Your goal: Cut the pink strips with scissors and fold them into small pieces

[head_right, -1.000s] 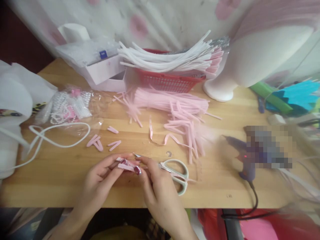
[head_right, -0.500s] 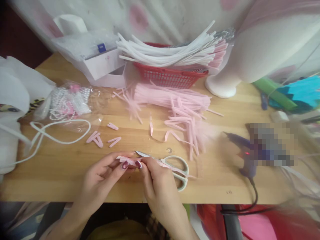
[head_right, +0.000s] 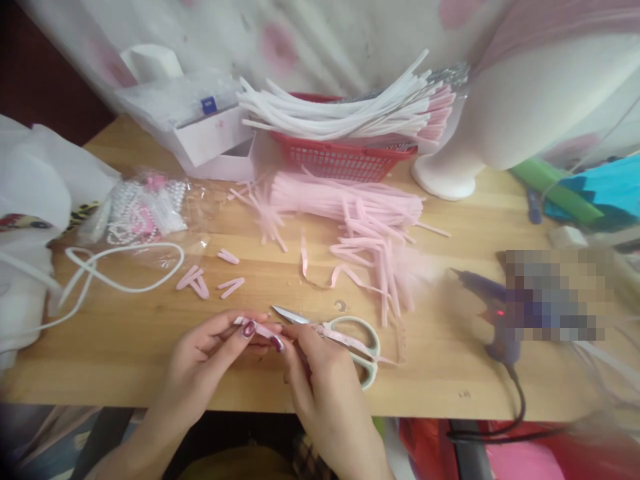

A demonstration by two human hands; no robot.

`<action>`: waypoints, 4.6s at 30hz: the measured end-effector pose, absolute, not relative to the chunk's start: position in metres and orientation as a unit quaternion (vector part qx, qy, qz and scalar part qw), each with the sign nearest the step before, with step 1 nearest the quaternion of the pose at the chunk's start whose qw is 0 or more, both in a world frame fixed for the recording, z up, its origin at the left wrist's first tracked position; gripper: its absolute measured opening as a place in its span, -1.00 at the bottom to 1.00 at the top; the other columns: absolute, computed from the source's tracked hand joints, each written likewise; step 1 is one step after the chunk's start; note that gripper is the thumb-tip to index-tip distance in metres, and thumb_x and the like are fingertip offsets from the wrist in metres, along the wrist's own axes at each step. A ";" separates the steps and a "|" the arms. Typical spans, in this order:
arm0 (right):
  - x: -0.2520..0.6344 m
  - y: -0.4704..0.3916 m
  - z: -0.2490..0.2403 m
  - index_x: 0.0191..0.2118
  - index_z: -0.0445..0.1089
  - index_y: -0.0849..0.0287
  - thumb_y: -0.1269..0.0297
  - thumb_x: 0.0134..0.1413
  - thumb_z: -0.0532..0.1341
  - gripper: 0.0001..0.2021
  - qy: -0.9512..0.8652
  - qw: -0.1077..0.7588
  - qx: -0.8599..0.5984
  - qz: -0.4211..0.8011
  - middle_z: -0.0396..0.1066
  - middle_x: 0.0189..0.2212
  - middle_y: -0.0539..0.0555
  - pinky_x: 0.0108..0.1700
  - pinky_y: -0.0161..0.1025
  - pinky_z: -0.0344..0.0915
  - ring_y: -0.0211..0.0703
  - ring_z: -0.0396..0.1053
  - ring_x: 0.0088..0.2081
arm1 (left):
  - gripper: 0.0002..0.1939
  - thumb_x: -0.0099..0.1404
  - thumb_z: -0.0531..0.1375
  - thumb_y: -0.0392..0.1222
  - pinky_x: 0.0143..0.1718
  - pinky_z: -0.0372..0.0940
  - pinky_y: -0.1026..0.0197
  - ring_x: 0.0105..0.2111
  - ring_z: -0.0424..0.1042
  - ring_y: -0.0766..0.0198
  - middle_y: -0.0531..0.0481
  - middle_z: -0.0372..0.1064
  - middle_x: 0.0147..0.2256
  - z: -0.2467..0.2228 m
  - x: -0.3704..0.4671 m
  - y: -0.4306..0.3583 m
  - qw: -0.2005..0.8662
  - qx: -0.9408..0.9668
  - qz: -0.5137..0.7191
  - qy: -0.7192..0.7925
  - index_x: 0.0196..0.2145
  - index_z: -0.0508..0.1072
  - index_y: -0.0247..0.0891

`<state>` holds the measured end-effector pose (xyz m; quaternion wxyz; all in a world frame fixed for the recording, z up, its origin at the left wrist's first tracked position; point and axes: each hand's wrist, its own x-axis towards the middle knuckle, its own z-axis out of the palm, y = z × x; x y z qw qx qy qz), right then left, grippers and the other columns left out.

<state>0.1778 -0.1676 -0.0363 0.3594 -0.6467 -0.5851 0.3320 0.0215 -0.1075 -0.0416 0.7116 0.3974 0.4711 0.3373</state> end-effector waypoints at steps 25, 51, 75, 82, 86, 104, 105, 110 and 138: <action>0.188 -0.175 -0.031 -0.23 0.45 0.09 0.19 0.35 0.11 -0.80 -0.569 0.340 -0.695 0.279 0.30 -0.32 0.12 -0.22 -0.14 0.33 -0.04 0.32 -0.25 | -0.70 0.18 0.39 -0.01 -0.22 0.54 0.20 -0.29 0.63 0.10 -0.17 0.65 -0.29 -0.040 0.024 -0.104 0.692 0.379 0.365 0.493 -0.28 0.59 -0.34; 0.201 -0.155 -0.023 -0.22 0.56 0.10 0.29 0.25 0.19 -0.83 -0.536 0.368 -0.637 0.415 0.61 -0.32 0.06 -0.35 -0.33 0.40 -0.12 0.54 -0.28 | -0.75 0.17 0.39 -0.08 -0.31 0.54 0.27 -0.32 0.64 0.13 -0.15 0.65 -0.31 -0.038 0.025 -0.096 0.743 0.360 0.315 0.468 -0.30 0.61 -0.34; 0.200 -0.149 -0.030 -0.37 0.47 0.18 0.02 0.22 0.25 -0.69 -0.427 0.416 -0.560 0.575 0.44 -0.62 -0.04 -0.45 -0.33 0.11 -0.31 0.22 -0.56 | -0.91 0.09 0.42 -0.20 -0.27 0.49 0.35 -0.37 0.60 0.26 -0.02 0.65 -0.38 -0.036 0.024 -0.095 0.696 0.427 0.327 0.476 -0.38 0.67 -0.21; 0.200 -0.150 -0.033 -0.32 0.53 0.17 0.15 0.18 0.30 -0.81 -0.390 0.444 -0.544 0.596 0.48 -0.61 -0.03 -0.40 -0.35 0.23 -0.31 0.33 -0.55 | -0.90 0.10 0.41 -0.21 -0.31 0.48 0.39 -0.41 0.60 0.30 -0.01 0.65 -0.39 -0.046 0.024 -0.091 0.727 0.402 0.320 0.455 -0.35 0.68 -0.19; 0.202 -0.152 -0.035 -0.32 0.52 0.17 0.15 0.16 0.31 -0.81 -0.375 0.459 -0.529 0.607 0.48 -0.61 -0.02 -0.39 -0.32 0.28 -0.30 0.35 -0.56 | -0.88 0.10 0.42 -0.19 -0.25 0.50 0.33 -0.35 0.63 0.24 -0.03 0.65 -0.38 -0.050 0.022 -0.090 0.740 0.396 0.315 0.444 -0.35 0.68 -0.20; 0.211 -0.152 -0.033 -0.33 0.61 0.17 0.25 0.14 0.36 -0.88 -0.361 0.457 -0.473 0.662 0.50 -0.64 -0.02 -0.43 -0.37 0.22 -0.36 0.34 -0.58 | -0.81 0.20 0.33 -0.39 -0.29 0.40 0.51 -0.37 0.58 0.41 0.14 0.63 -0.39 -0.036 0.014 -0.076 0.621 0.655 0.268 0.337 -0.37 0.67 -0.08; 0.212 -0.153 -0.034 -0.33 0.61 0.17 0.25 0.13 0.37 -0.89 -0.356 0.455 -0.467 0.669 0.51 -0.64 -0.02 -0.44 -0.37 0.22 -0.36 0.34 -0.59 | -0.81 0.21 0.33 -0.39 -0.30 0.39 0.52 -0.37 0.57 0.42 0.14 0.63 -0.39 -0.036 0.015 -0.076 0.621 0.658 0.263 0.334 -0.37 0.67 -0.09; 0.217 -0.154 -0.034 -0.32 0.63 0.15 0.25 0.12 0.37 -0.89 -0.337 0.464 -0.474 0.669 0.54 -0.62 0.00 -0.41 -0.35 0.29 -0.33 0.38 -0.57 | -0.82 0.20 0.32 -0.38 -0.30 0.42 0.51 -0.37 0.58 0.41 0.15 0.63 -0.38 -0.038 0.019 -0.081 0.625 0.636 0.284 0.352 -0.37 0.65 -0.10; 0.211 -0.160 -0.032 -0.36 0.66 0.04 0.27 0.09 0.37 -0.92 -0.409 0.473 -0.575 0.528 0.61 -0.49 0.04 -0.31 -0.30 0.43 -0.18 0.51 -0.41 | -0.77 0.14 0.38 -0.29 -0.19 0.53 0.27 -0.29 0.64 0.21 0.04 0.65 -0.34 -0.021 0.032 -0.100 0.664 0.465 0.307 0.498 -0.21 0.51 -0.21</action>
